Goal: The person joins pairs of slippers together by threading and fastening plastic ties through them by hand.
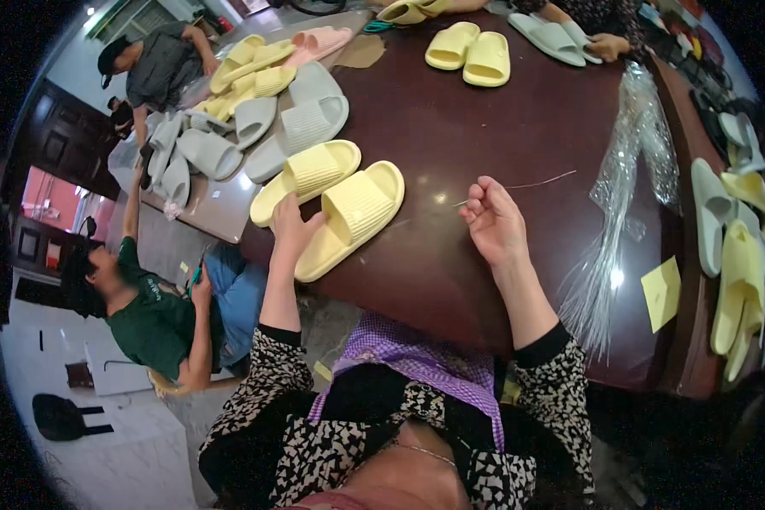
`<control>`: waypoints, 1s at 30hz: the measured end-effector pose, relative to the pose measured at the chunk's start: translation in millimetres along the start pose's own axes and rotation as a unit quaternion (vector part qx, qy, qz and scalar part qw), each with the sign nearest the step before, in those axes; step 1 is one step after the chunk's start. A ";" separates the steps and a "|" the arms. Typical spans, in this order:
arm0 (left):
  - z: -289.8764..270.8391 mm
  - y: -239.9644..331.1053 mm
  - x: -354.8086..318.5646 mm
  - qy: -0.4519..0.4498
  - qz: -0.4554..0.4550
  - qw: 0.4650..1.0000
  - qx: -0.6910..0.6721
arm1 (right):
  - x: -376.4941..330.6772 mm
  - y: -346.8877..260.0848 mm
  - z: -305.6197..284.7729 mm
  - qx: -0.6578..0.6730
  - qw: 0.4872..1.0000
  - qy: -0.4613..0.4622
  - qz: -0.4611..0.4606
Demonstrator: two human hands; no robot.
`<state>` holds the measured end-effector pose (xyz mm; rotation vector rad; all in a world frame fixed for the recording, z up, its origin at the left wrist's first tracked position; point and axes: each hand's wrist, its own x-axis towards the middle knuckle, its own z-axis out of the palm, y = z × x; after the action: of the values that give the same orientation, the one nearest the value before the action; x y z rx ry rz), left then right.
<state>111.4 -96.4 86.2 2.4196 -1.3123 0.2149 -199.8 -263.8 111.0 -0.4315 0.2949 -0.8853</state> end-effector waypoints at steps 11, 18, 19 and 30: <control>17.5 86.3 23.5 -0.090 0.108 0.978 -0.154 | 4.9 -14.9 4.9 -0.035 0.999 -0.011 -0.033; 9.0 163.8 15.5 -0.182 0.071 0.951 -0.241 | 4.0 -24.6 4.2 -0.053 0.995 -0.077 -0.036; 9.4 171.9 12.7 -0.184 0.074 0.950 -0.240 | 4.1 -25.2 4.1 -0.059 0.994 -0.080 -0.035; -5.1 170.4 -5.3 -0.205 0.054 0.878 -0.430 | 5.0 -24.2 6.1 -0.112 0.992 -0.042 -0.031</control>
<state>-33.1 -174.2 132.5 1.6534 -1.3140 -0.7444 -210.7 -279.8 127.6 -0.6879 0.3061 -0.8959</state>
